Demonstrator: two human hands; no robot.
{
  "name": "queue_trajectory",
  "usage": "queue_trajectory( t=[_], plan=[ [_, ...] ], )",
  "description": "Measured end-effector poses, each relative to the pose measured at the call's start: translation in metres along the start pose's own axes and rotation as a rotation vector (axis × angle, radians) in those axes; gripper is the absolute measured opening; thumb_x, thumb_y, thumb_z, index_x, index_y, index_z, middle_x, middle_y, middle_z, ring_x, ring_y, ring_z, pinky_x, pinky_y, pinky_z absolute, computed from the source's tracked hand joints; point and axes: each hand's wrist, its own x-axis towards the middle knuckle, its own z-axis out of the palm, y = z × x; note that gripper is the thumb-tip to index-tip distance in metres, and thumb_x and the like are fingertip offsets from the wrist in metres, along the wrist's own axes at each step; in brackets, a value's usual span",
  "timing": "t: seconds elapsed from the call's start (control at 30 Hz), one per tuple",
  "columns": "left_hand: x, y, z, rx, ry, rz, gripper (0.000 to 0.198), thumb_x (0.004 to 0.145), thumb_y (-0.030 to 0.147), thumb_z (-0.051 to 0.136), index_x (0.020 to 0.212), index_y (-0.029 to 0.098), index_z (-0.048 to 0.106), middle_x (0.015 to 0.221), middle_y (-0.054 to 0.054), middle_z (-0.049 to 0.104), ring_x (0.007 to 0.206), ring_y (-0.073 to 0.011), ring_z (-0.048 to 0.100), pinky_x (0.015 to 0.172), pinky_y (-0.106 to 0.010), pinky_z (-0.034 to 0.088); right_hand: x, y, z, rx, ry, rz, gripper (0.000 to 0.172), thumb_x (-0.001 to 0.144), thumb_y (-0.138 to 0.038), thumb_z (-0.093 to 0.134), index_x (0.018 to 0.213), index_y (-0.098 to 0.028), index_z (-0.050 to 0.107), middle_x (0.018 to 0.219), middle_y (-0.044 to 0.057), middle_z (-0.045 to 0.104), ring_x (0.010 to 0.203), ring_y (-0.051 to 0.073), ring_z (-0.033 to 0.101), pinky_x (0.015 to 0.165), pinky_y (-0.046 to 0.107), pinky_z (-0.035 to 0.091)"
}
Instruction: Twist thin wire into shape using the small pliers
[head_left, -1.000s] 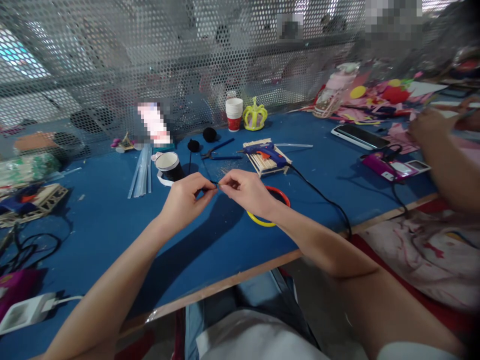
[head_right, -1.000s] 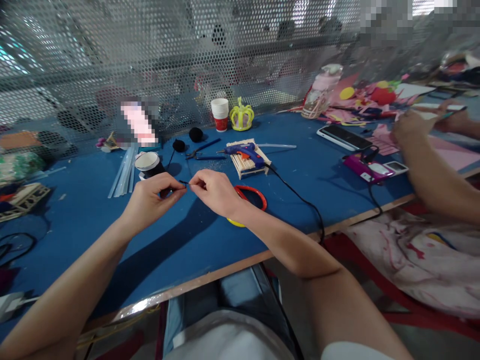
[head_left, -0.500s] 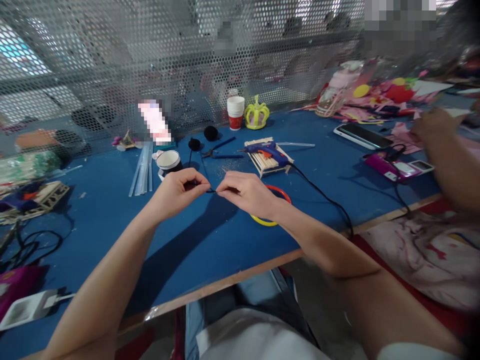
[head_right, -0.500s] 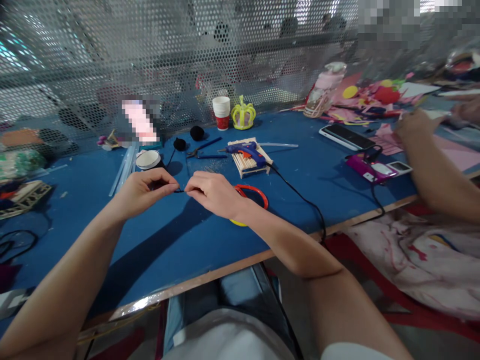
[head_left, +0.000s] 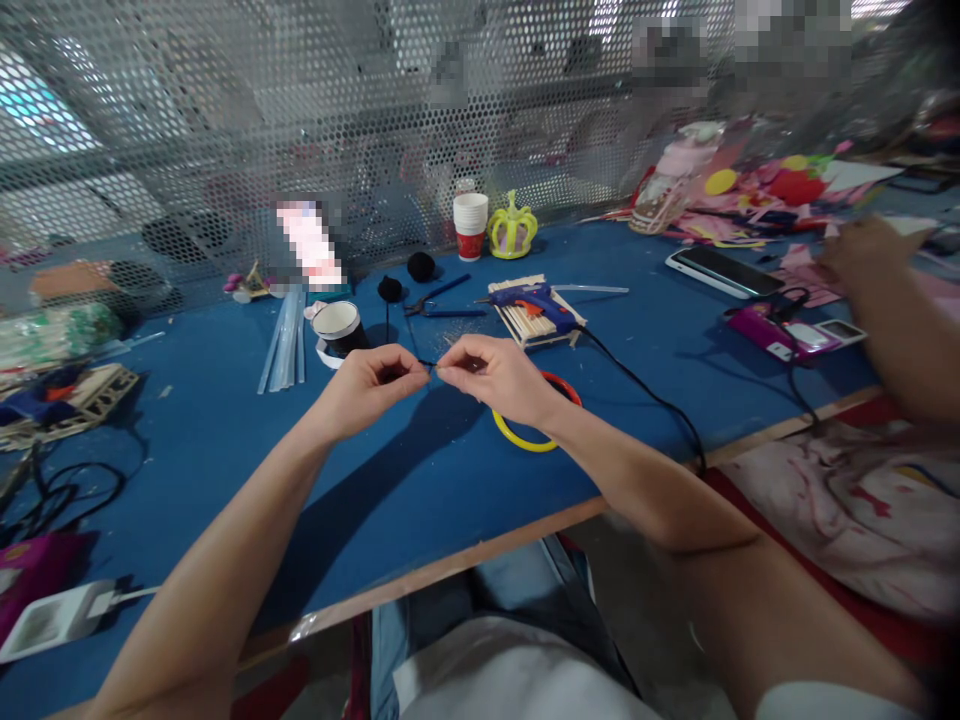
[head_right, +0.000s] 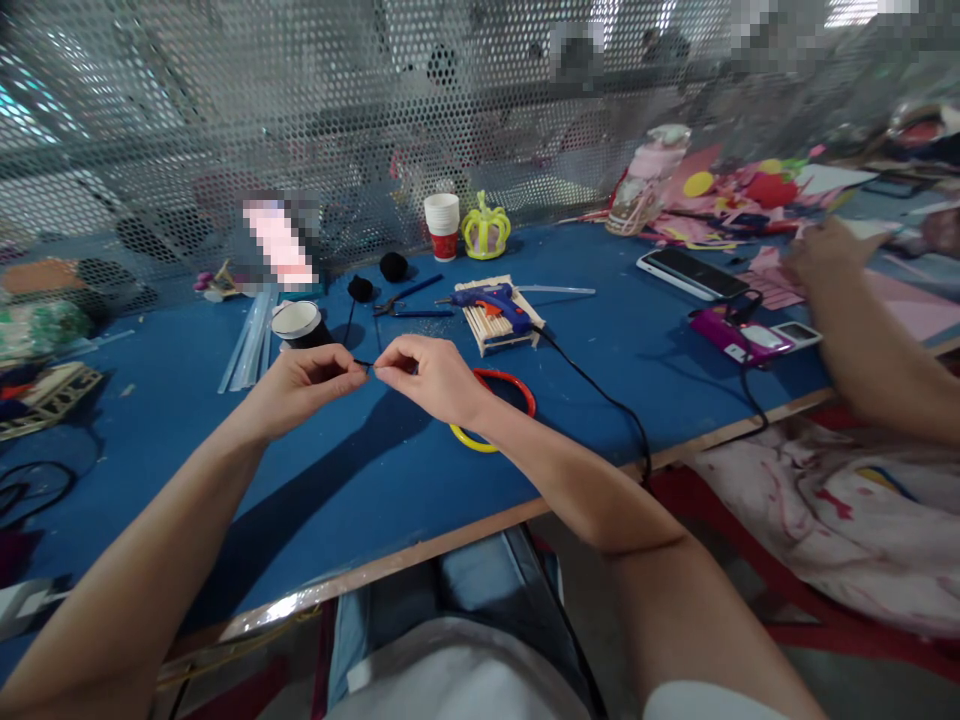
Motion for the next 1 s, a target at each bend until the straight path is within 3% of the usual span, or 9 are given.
queue_trajectory(
  t=[0.13, 0.27, 0.37, 0.47, 0.6, 0.7, 0.83, 1.0],
  plan=[
    [-0.006, 0.012, 0.005, 0.36, 0.075, 0.183, 0.012, 0.078, 0.021, 0.054, 0.072, 0.014, 0.061, 0.067, -0.001, 0.057, 0.062, -0.0096, 0.05, 0.056, -0.021, 0.037, 0.0, 0.003, 0.003, -0.179, 0.034, -0.078, 0.009, 0.079, -0.014, 0.053, 0.074, -0.014, 0.06, 0.069, 0.001, 0.056, 0.065, 0.01, 0.05, 0.061, 0.022, 0.037],
    [-0.01, 0.019, 0.006, 0.579, 0.1, 0.317, 0.015, 0.081, 0.016, 0.048, 0.076, 0.014, 0.062, 0.074, -0.003, 0.058, 0.068, -0.0113, 0.053, 0.061, -0.022, 0.039, -0.003, 0.003, 0.005, -0.375, -0.055, -0.181, 0.015, 0.078, -0.006, 0.048, 0.073, -0.014, 0.06, 0.07, 0.002, 0.055, 0.067, 0.011, 0.05, 0.063, 0.023, 0.036],
    [-0.009, 0.017, 0.001, 0.572, 0.089, 0.306, 0.016, 0.082, 0.019, 0.048, 0.077, 0.014, 0.062, 0.076, -0.004, 0.058, 0.069, -0.0116, 0.053, 0.063, -0.023, 0.039, -0.004, 0.0, 0.004, -0.447, -0.155, -0.254, 0.016, 0.083, -0.01, 0.046, 0.079, -0.014, 0.061, 0.076, 0.004, 0.057, 0.071, 0.013, 0.051, 0.063, 0.024, 0.036],
    [-0.004, 0.01, -0.006, 0.427, 0.058, 0.214, 0.016, 0.081, 0.024, 0.052, 0.075, 0.014, 0.063, 0.073, -0.003, 0.059, 0.066, -0.0108, 0.052, 0.06, -0.022, 0.039, -0.004, -0.002, 0.001, -0.36, -0.188, -0.291, 0.015, 0.085, -0.014, 0.046, 0.08, -0.015, 0.061, 0.077, 0.004, 0.058, 0.073, 0.013, 0.052, 0.066, 0.024, 0.037],
    [0.002, -0.002, -0.008, 0.165, 0.011, 0.063, 0.019, 0.077, 0.032, 0.057, 0.075, 0.013, 0.063, 0.068, -0.002, 0.059, 0.061, -0.0098, 0.05, 0.053, -0.021, 0.038, -0.001, -0.003, -0.001, -0.15, -0.105, -0.199, 0.009, 0.081, -0.016, 0.054, 0.076, -0.015, 0.061, 0.071, 0.001, 0.058, 0.067, 0.01, 0.052, 0.065, 0.023, 0.039],
    [0.002, -0.006, -0.004, 0.068, 0.004, 0.025, 0.022, 0.076, 0.034, 0.058, 0.074, 0.013, 0.062, 0.065, -0.001, 0.058, 0.056, -0.0085, 0.047, 0.05, -0.02, 0.036, 0.0, -0.001, -0.001, -0.069, -0.014, -0.088, 0.008, 0.08, -0.021, 0.056, 0.076, -0.015, 0.061, 0.071, 0.001, 0.058, 0.064, 0.009, 0.051, 0.062, 0.022, 0.039],
    [-0.002, 0.002, 0.004, 0.25, 0.058, 0.137, 0.017, 0.078, 0.028, 0.054, 0.072, 0.014, 0.062, 0.068, -0.002, 0.059, 0.061, -0.0099, 0.05, 0.055, -0.021, 0.037, 0.0, 0.004, 0.002, -0.088, 0.053, -0.029, 0.008, 0.078, -0.019, 0.056, 0.075, -0.015, 0.062, 0.07, 0.001, 0.059, 0.064, 0.01, 0.052, 0.061, 0.022, 0.039],
    [-0.008, 0.015, 0.008, 0.57, 0.096, 0.329, 0.015, 0.082, 0.018, 0.049, 0.076, 0.014, 0.062, 0.074, -0.004, 0.059, 0.068, -0.0116, 0.053, 0.061, -0.022, 0.039, -0.002, 0.005, 0.006, -0.311, -0.006, -0.131, 0.015, 0.077, -0.008, 0.05, 0.075, -0.014, 0.064, 0.069, 0.002, 0.057, 0.067, 0.011, 0.052, 0.063, 0.023, 0.037]
  ],
)
